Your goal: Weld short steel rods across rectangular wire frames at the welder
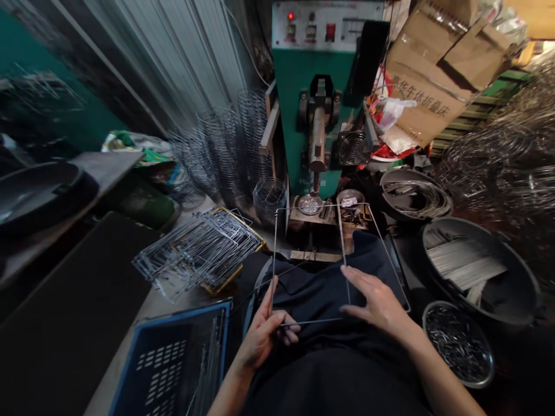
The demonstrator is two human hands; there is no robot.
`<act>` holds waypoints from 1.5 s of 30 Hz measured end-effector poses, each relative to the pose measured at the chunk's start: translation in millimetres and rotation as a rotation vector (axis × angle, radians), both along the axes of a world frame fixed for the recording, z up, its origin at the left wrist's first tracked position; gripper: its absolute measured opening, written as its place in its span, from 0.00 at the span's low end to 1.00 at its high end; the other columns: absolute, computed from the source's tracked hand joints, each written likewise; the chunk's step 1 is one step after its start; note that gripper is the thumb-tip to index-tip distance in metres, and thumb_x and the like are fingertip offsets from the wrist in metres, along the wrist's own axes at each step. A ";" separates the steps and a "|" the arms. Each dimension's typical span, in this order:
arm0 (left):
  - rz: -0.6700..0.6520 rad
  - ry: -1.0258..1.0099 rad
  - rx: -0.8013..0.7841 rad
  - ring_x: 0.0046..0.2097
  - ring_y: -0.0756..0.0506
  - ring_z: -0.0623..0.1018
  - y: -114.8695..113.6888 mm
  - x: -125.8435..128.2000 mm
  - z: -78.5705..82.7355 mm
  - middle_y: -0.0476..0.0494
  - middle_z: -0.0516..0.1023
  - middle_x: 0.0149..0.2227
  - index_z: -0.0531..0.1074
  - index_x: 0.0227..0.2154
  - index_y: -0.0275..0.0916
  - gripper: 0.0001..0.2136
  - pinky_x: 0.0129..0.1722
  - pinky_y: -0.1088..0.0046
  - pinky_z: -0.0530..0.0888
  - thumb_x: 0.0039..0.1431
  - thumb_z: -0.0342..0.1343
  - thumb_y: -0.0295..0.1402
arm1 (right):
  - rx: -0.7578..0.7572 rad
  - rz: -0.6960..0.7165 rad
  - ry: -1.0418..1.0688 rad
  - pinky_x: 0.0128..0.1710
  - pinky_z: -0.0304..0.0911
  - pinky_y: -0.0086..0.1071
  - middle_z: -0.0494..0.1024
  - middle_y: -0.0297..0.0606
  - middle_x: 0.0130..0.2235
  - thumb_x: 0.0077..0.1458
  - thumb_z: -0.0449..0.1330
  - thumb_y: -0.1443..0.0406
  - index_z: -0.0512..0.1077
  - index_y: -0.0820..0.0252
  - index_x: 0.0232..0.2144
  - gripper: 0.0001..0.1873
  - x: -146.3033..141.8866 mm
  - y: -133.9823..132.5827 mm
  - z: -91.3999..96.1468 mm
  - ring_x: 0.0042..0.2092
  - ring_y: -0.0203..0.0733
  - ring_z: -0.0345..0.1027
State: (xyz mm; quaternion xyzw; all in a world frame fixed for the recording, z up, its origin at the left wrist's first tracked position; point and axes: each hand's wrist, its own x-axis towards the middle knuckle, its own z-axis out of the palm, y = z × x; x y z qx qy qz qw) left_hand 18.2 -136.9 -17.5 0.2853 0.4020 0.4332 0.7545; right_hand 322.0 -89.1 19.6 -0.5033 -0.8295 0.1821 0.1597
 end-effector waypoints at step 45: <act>0.043 -0.004 0.098 0.25 0.44 0.80 21.7 -1.2 7.4 0.41 0.81 0.30 0.26 0.68 0.48 0.44 0.25 0.74 0.74 0.63 0.55 0.33 | -0.138 0.142 0.066 0.61 0.62 0.42 0.62 0.38 0.65 0.49 0.70 0.63 0.52 0.47 0.68 0.49 -21.6 22.6 14.2 0.62 0.49 0.62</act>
